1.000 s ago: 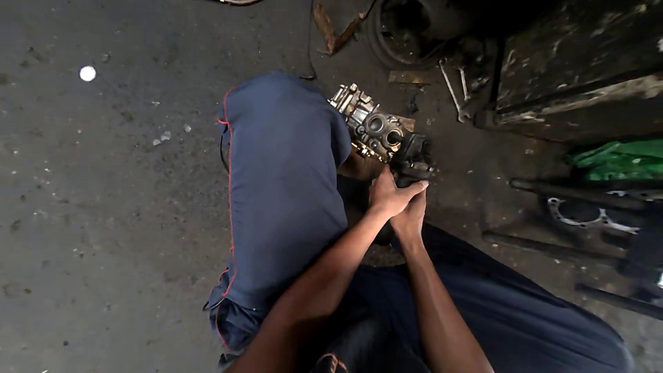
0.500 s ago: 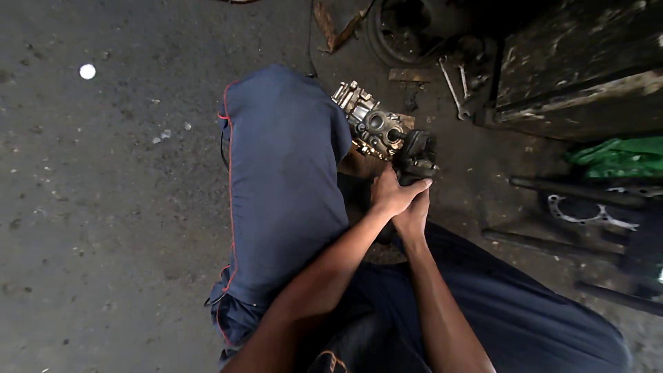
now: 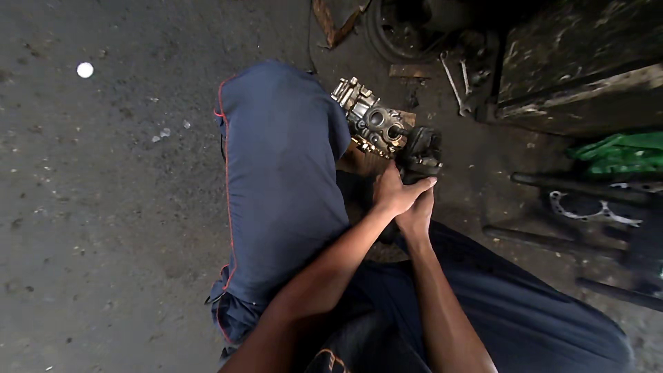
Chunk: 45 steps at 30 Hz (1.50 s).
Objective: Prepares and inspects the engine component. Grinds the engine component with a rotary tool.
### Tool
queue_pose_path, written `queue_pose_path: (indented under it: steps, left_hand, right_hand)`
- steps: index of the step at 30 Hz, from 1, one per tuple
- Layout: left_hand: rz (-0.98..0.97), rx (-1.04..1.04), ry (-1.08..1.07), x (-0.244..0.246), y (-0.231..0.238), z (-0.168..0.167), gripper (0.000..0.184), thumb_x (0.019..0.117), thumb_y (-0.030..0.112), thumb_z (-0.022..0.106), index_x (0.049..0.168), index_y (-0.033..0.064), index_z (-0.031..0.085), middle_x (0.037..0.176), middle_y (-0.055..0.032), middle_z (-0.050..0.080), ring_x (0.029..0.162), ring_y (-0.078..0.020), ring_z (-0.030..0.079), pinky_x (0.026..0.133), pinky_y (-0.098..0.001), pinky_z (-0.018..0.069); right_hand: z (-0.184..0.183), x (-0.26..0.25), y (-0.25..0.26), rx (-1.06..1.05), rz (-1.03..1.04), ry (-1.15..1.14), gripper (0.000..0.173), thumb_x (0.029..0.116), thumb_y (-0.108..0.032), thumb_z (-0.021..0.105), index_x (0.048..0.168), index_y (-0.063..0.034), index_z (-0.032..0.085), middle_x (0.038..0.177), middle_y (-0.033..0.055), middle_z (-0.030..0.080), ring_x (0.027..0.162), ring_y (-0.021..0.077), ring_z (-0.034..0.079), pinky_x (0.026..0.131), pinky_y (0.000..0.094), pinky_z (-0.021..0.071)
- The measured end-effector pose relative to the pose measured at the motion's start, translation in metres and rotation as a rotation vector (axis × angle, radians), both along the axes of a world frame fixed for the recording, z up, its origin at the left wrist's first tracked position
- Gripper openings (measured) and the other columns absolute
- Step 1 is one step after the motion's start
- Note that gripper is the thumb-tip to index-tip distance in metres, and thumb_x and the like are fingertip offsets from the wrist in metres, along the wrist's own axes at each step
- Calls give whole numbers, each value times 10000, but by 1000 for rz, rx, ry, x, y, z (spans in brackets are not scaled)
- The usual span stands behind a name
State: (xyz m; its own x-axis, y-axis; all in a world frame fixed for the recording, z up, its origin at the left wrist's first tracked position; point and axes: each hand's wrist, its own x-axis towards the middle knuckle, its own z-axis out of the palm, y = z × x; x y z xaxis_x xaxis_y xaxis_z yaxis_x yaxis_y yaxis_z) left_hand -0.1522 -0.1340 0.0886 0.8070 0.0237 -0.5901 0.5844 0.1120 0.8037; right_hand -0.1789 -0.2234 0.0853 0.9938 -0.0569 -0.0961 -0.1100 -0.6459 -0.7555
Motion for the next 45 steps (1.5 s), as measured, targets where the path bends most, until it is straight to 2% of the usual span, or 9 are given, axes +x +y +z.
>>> queue_pose_path:
  steps: [3, 6, 10, 17, 21, 29, 33, 39, 45]
  left_hand:
    - [-7, 7, 4, 0, 1, 4, 768, 827, 456, 842, 1412, 61, 540, 1189, -166, 706, 1140, -287, 678, 999, -534, 545]
    - [-18, 5, -2, -1, 1, 7, 776, 828, 462, 840, 1420, 63, 535, 1203, -160, 704, 1156, -274, 673, 1015, -521, 542]
    - [-34, 9, -2, -3, -2, 17, 868, 832, 455, 838, 1516, 91, 447, 1258, -168, 685, 1200, -285, 653, 1043, -527, 521]
    - [-94, 37, -12, -4, -5, 37, 785, 840, 477, 826, 1429, 55, 524, 1203, -168, 699, 1159, -287, 667, 1011, -519, 534]
    - [-107, 63, 11, -4, -5, 45, 771, 855, 476, 813, 1429, 48, 526, 1192, -176, 699, 1155, -302, 665, 1011, -525, 529]
    - [-36, 30, 46, -1, -3, 24, 843, 832, 457, 841, 1489, 77, 475, 1195, -172, 700, 1136, -297, 674, 996, -533, 540]
    - [18, -23, 30, 0, -3, 6, 792, 829, 439, 848, 1443, 66, 515, 1207, -160, 703, 1148, -271, 677, 1003, -516, 549]
    - [46, -71, 1, 0, -6, -12, 773, 823, 407, 854, 1434, 66, 523, 1212, -160, 702, 1155, -259, 675, 1019, -499, 544]
    - [14, -33, 11, -2, -4, 2, 790, 829, 423, 849, 1443, 57, 512, 1227, -165, 696, 1173, -265, 666, 1032, -498, 531]
  right_hand:
    - [2, -1, -1, 8, 20, 0, 635, 925, -195, 699, 1405, 121, 426, 1242, 168, 644, 1153, 94, 634, 1021, 256, 517]
    - [6, -3, -1, -6, 4, 4, 642, 926, -204, 707, 1410, 112, 426, 1245, 166, 648, 1145, 89, 641, 1020, 258, 521]
    - [13, -7, -3, -6, -8, -15, 595, 944, -182, 681, 1387, 128, 434, 1239, 175, 644, 1148, 87, 639, 1020, 241, 518]
    - [35, -11, 1, 56, -72, -25, 588, 917, -170, 698, 1356, 127, 444, 1227, 144, 627, 1145, 41, 615, 1002, 193, 503]
    - [36, -11, -5, 84, -44, -31, 558, 926, -181, 685, 1337, 124, 463, 1198, 121, 640, 1115, 13, 624, 989, 186, 513]
    - [18, -2, -5, 44, -5, 31, 583, 917, -197, 708, 1356, 101, 467, 1174, 130, 660, 1085, 65, 648, 968, 235, 538]
    - [6, 1, -7, -15, 6, 70, 627, 920, -220, 716, 1407, 69, 446, 1220, 148, 660, 1126, 119, 656, 1008, 317, 541]
    - [-5, 1, -4, -28, 0, 55, 615, 935, -203, 700, 1406, 98, 445, 1220, 162, 663, 1126, 101, 655, 1006, 271, 532]
    - [6, -1, -3, -18, 3, 48, 581, 952, -175, 675, 1394, 116, 436, 1243, 173, 643, 1145, 92, 642, 1018, 256, 521]
